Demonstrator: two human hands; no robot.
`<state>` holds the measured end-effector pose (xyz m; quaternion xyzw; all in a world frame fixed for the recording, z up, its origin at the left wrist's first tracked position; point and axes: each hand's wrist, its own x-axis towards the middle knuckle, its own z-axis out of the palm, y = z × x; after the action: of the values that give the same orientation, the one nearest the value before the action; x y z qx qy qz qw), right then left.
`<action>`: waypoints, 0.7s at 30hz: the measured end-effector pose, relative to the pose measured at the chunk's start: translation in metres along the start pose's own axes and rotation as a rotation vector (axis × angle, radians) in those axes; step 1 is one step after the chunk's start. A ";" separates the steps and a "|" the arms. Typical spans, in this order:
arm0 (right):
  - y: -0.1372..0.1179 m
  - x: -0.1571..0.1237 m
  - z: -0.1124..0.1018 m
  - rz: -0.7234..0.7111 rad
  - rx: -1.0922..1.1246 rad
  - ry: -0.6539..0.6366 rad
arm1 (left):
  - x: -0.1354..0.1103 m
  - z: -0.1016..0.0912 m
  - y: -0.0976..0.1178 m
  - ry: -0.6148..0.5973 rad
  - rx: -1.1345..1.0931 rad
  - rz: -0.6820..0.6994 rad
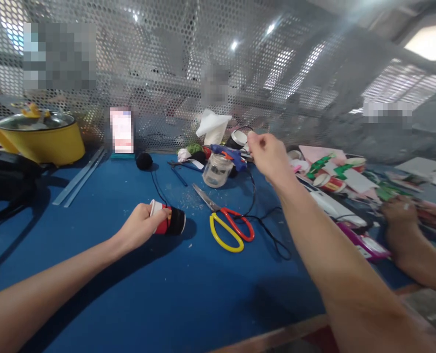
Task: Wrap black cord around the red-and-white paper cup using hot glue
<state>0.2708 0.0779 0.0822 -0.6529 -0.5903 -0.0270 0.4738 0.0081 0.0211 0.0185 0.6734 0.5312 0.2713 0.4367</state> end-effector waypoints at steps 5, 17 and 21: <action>0.022 0.018 0.023 0.491 0.237 -0.496 | 0.000 -0.001 -0.003 -0.009 0.052 0.051; 0.020 -0.001 0.030 0.403 0.304 -0.331 | 0.002 0.000 -0.004 -0.006 0.001 -0.006; 0.008 -0.012 0.022 0.305 0.398 -0.218 | 0.003 0.000 -0.005 -0.004 0.003 -0.006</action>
<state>0.2620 0.0846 0.0576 -0.6273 -0.5263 0.2319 0.5251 0.0063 0.0242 0.0135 0.6730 0.5329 0.2676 0.4376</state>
